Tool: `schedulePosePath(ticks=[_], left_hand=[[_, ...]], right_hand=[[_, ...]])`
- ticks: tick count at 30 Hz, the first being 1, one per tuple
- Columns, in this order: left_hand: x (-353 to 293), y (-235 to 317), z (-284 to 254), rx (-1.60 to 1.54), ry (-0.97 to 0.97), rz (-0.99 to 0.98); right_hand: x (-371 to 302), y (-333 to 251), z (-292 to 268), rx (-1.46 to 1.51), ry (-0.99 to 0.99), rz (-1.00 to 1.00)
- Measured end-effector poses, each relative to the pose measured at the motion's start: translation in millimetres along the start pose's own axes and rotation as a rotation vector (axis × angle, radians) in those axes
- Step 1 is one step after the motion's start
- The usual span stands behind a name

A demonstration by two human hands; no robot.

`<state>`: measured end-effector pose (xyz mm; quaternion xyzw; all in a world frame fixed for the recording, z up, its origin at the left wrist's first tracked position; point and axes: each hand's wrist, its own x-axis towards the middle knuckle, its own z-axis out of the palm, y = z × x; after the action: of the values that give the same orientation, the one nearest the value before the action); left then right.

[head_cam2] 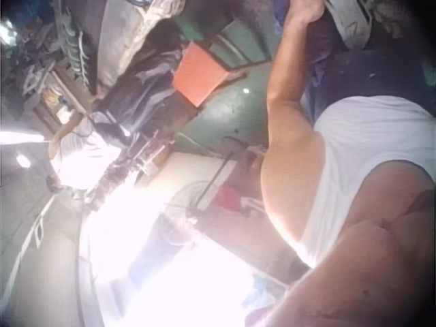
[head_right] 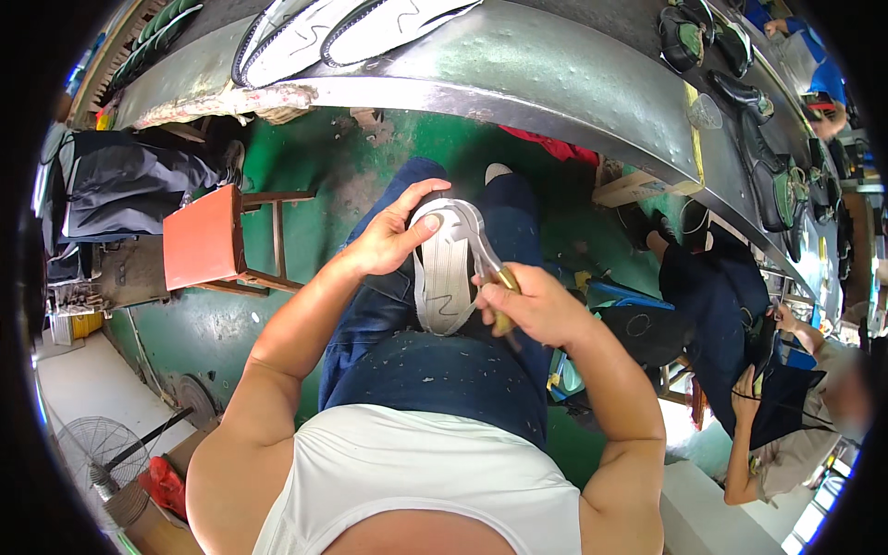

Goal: Assembling shoe uppers onto lasts using pliers and glue in a factory setting.

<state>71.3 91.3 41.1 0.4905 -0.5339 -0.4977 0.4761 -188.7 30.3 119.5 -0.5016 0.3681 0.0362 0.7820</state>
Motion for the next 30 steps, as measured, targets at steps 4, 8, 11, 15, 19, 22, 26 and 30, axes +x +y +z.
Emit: schedulePosePath(ticks=[4,8,11,15,19,22,26,30], left_hand=[[8.4,-7.4,-3.7,-0.297,-0.066,-0.039],[19.2,-26.8,-7.3,-0.433,-0.064,-0.067],[24.3,-26.7,-7.5,-0.454,-0.086,-0.124],[19.1,-12.7,-1.0,-0.526,-0.087,-0.153],[18.6,9.4,23.4,-0.469,0.086,-0.258],[20.3,14.0,22.6,-0.455,0.121,-0.231],[11.7,46.9,19.4,0.017,0.158,0.147],[-10.1,63.4,37.8,0.215,0.031,0.418]], right_hand=[[11.7,4.7,-11.3,-0.462,0.146,-0.107],[50.1,57.2,-10.6,-0.768,0.406,-0.392],[53.1,66.3,5.7,-0.797,0.573,-0.507],[25.4,51.2,26.0,-0.905,0.56,-0.397],[4.4,42.2,35.8,-1.099,0.549,-0.255],[-8.1,35.1,20.4,-0.995,0.51,-0.338],[-35.5,39.8,-6.2,-0.543,0.272,-0.454],[-19.5,34.1,8.8,-0.325,0.566,-0.628]])
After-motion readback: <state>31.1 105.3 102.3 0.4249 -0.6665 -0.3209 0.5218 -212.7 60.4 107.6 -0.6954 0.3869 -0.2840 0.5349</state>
